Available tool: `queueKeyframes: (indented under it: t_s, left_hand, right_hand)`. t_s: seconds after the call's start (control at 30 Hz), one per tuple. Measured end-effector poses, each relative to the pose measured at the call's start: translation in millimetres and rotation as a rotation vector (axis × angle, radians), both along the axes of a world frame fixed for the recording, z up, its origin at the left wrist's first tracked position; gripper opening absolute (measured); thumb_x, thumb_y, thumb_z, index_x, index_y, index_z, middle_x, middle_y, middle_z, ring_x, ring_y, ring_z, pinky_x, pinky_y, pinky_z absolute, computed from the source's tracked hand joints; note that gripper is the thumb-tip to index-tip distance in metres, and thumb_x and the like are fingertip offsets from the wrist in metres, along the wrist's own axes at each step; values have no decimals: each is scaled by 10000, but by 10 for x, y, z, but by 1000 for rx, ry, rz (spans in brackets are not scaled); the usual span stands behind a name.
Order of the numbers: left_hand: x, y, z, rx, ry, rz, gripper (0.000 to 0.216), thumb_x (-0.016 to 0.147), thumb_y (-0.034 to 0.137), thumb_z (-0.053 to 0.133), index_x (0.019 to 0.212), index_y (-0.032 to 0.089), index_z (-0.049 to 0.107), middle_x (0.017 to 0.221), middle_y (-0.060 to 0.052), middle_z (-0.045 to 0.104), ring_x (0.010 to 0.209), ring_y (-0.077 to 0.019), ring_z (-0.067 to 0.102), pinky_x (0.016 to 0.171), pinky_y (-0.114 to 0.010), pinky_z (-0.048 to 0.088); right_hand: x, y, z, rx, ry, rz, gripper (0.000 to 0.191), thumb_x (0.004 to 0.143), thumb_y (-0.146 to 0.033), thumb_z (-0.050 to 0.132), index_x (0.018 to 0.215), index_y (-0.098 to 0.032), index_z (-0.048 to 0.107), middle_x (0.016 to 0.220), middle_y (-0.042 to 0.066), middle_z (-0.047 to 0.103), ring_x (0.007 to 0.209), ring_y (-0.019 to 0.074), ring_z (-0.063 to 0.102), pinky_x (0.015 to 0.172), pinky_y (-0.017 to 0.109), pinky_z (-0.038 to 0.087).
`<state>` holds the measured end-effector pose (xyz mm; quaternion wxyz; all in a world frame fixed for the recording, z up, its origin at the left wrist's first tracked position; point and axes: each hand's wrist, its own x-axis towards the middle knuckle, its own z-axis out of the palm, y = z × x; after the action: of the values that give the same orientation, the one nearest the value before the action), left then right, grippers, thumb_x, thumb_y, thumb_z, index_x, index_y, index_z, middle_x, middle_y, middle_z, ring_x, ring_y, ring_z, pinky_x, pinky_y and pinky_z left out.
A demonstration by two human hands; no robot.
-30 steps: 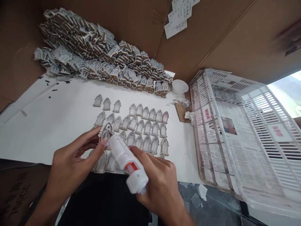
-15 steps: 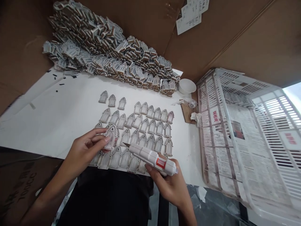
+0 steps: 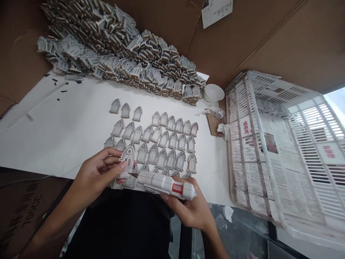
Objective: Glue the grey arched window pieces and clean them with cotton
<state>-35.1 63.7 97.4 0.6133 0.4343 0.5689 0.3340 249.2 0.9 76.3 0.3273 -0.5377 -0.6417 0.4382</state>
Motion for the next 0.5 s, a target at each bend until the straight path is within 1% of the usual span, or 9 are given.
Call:
queueKeyframes:
  t_s: [0.13,0.27,0.33,0.4,0.5]
  left_hand:
    - [-7,-3,-33,-9,-19,4,411,848,516,927,1041,231,703,889,-27,765,785,-214,733,637,-321,714]
    - [-9,0,-31,7,-18,-4,394,864,510,919,1041,236,698,820,0,716,754,-199,712,636,-311,710]
    - [-10,1,-23,16,-17,-5,395,869,519,914,1034,237,692,795,8,696,733,-191,697,629,-304,702]
    - [-11,2,-15,17,-11,-5,404,885,549,895,1028,237,683,799,3,699,727,-191,691,636,-314,702]
    - [-6,7,-3,13,5,-3,419,902,590,867,1025,239,674,827,-12,723,737,-198,695,658,-340,709]
  right_hand:
    - [-70,38,35,-7,5,28,358,1032,-446,704,740,-240,682,614,4,574,560,188,542,528,297,465]
    - [-90,54,25,4,20,39,371,1035,-434,697,724,-237,647,604,-6,548,551,173,510,514,288,428]
    - [-96,62,21,-3,23,57,362,1041,-426,687,738,-232,655,623,-2,567,566,171,520,522,285,427]
    - [-107,71,30,-15,23,83,356,1050,-416,671,750,-225,662,645,3,587,581,169,535,530,282,425]
    - [-124,81,56,-27,8,103,362,1057,-394,652,738,-224,631,651,-4,571,578,159,527,532,279,401]
